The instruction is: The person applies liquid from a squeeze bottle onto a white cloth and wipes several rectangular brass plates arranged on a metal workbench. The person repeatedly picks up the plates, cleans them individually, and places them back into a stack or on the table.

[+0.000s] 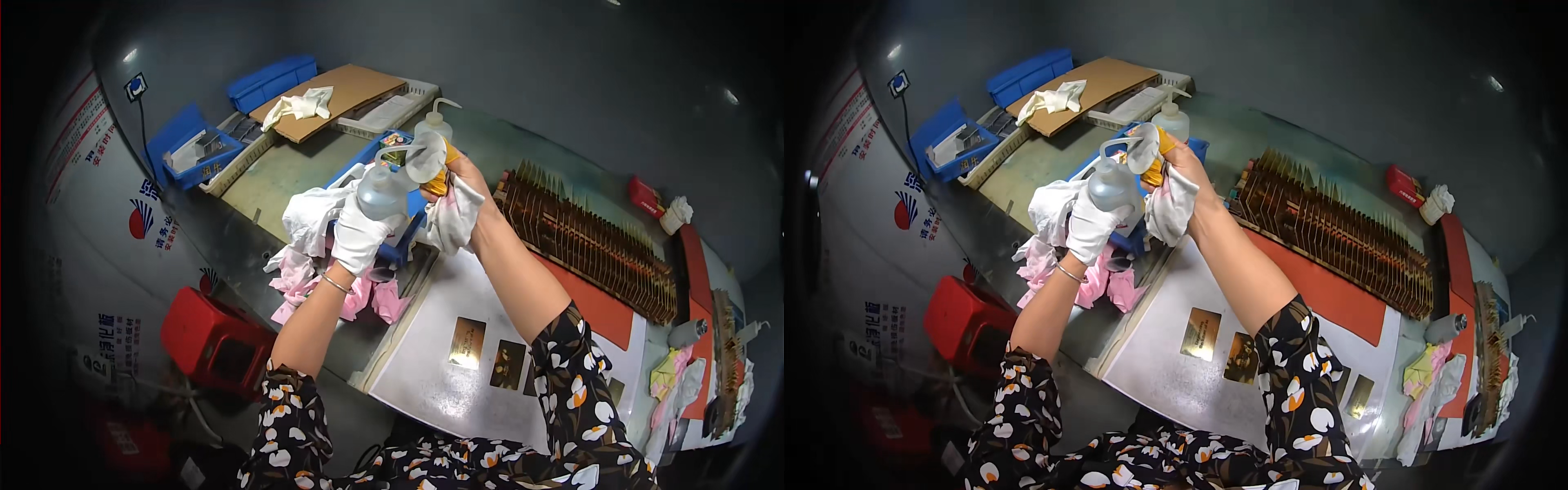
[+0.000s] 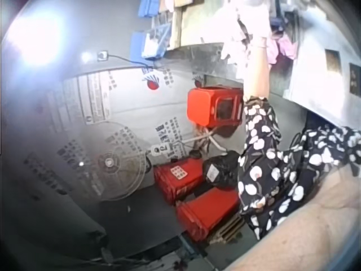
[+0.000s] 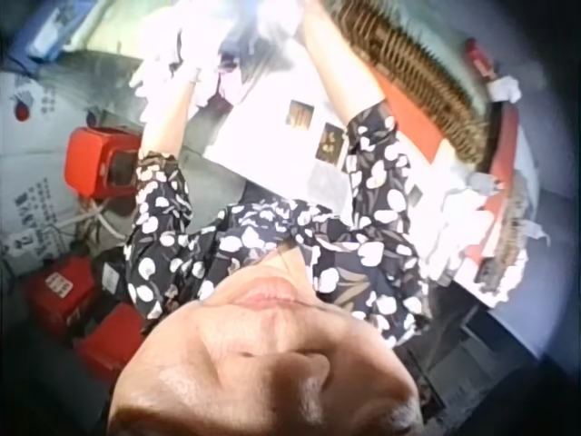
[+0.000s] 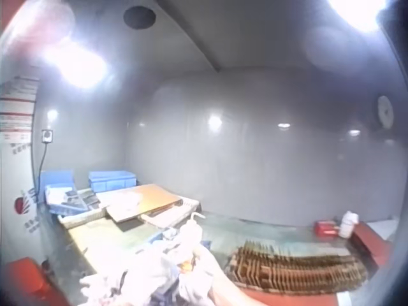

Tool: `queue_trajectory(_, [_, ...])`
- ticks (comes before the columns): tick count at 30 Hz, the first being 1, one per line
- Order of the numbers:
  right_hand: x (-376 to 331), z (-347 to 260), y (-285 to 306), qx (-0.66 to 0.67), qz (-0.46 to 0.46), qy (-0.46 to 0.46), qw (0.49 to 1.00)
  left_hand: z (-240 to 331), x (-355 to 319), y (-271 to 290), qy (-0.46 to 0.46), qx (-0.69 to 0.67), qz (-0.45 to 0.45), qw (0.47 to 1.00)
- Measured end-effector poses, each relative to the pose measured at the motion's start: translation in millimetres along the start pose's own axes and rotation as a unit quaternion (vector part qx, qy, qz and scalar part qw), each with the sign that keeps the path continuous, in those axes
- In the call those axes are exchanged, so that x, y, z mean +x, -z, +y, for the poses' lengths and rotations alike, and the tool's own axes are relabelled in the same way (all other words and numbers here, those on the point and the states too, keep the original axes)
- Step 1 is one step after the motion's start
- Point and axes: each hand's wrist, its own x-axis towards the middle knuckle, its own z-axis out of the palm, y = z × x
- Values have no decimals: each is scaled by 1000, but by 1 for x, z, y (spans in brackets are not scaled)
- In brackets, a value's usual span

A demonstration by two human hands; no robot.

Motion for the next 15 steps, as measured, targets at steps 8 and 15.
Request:
queue_trajectory(8, [-1,-2,-7,6,31,14,999,-11,-1,0,6,-7,3,1000])
queue_trajectory(15, [1,-5,4,-30,6,-4,1000,-14,-2,-1,1,12,1,1000])
